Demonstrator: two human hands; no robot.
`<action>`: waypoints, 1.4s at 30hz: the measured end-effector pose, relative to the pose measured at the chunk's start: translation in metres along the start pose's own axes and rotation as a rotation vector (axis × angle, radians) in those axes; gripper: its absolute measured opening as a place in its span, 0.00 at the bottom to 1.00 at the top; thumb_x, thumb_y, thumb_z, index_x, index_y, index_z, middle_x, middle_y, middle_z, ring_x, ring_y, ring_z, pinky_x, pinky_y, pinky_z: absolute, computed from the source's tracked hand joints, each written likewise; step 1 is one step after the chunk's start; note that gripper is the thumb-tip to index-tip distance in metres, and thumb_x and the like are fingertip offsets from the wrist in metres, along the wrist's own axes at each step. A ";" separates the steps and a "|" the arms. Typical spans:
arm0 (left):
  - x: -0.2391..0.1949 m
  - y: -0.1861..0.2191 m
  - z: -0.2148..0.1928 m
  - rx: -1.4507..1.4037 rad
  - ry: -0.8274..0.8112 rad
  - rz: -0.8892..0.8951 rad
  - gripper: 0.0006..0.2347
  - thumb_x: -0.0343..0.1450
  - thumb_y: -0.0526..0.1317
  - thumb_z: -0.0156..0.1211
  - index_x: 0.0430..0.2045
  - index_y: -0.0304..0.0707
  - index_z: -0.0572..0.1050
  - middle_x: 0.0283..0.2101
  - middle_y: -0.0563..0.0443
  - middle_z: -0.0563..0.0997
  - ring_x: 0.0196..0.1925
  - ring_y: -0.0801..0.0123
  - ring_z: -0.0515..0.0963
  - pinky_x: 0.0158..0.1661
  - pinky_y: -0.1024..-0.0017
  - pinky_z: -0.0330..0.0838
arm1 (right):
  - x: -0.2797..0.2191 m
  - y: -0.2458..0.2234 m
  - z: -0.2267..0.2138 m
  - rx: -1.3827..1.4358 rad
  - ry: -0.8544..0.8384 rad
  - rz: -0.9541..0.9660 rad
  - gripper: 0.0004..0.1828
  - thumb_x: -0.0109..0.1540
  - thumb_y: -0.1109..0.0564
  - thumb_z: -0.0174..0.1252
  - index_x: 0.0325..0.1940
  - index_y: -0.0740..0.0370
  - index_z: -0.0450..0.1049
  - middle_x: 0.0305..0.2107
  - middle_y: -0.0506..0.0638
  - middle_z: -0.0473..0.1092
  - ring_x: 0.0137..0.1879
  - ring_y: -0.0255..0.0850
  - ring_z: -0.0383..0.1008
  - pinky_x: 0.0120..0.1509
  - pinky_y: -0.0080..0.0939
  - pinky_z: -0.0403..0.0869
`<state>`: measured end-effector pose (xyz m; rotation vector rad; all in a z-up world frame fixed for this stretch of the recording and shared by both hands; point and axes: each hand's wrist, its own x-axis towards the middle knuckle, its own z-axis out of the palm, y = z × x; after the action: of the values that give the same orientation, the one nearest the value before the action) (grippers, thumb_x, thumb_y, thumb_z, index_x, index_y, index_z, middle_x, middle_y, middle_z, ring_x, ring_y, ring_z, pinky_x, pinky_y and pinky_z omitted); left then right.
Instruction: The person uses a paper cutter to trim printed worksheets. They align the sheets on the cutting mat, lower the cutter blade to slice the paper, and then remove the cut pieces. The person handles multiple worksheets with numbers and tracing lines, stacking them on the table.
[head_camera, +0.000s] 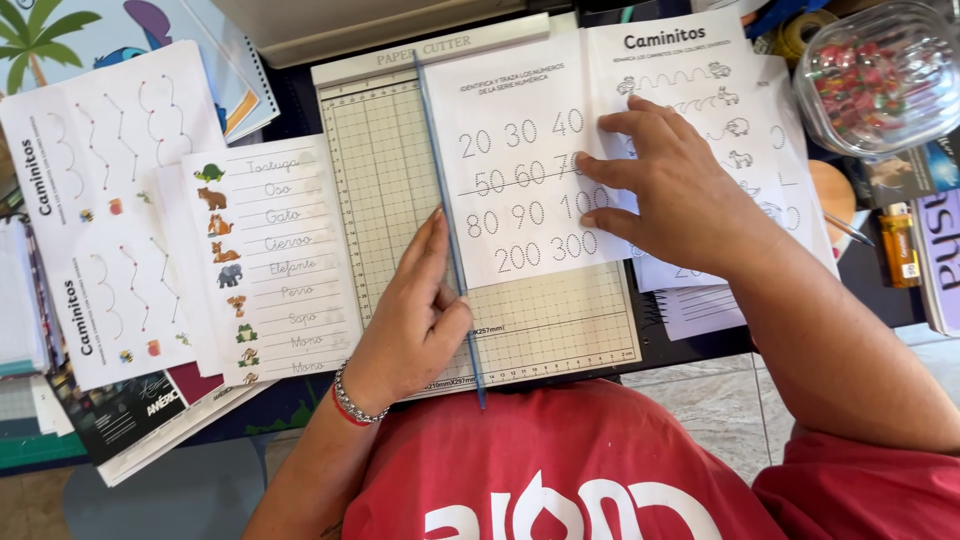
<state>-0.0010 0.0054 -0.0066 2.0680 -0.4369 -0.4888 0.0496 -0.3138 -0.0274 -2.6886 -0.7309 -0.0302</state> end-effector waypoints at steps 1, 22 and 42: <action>-0.001 -0.001 0.000 -0.001 -0.003 0.005 0.35 0.69 0.32 0.47 0.73 0.34 0.41 0.78 0.30 0.44 0.23 0.76 0.72 0.39 0.72 0.74 | 0.000 0.000 0.000 -0.004 0.001 0.004 0.30 0.58 0.43 0.70 0.61 0.57 0.78 0.61 0.65 0.65 0.73 0.72 0.57 0.73 0.68 0.62; -0.010 0.011 -0.012 0.962 0.343 0.191 0.16 0.76 0.47 0.53 0.53 0.38 0.78 0.57 0.45 0.81 0.52 0.59 0.78 0.51 0.58 0.71 | 0.006 -0.009 -0.003 -0.026 -0.090 0.129 0.33 0.56 0.40 0.69 0.63 0.51 0.77 0.65 0.64 0.62 0.77 0.67 0.51 0.77 0.71 0.51; 0.126 -0.005 0.032 0.986 -0.134 0.563 0.46 0.70 0.73 0.42 0.74 0.32 0.48 0.78 0.37 0.42 0.80 0.49 0.38 0.73 0.42 0.33 | -0.009 -0.017 -0.010 0.006 0.117 0.148 0.35 0.56 0.41 0.69 0.64 0.58 0.76 0.67 0.69 0.61 0.77 0.67 0.51 0.76 0.69 0.53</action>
<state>0.0913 -0.0763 -0.0479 2.6535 -1.5210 -0.0420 0.0341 -0.3073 -0.0136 -2.7006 -0.4948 -0.1467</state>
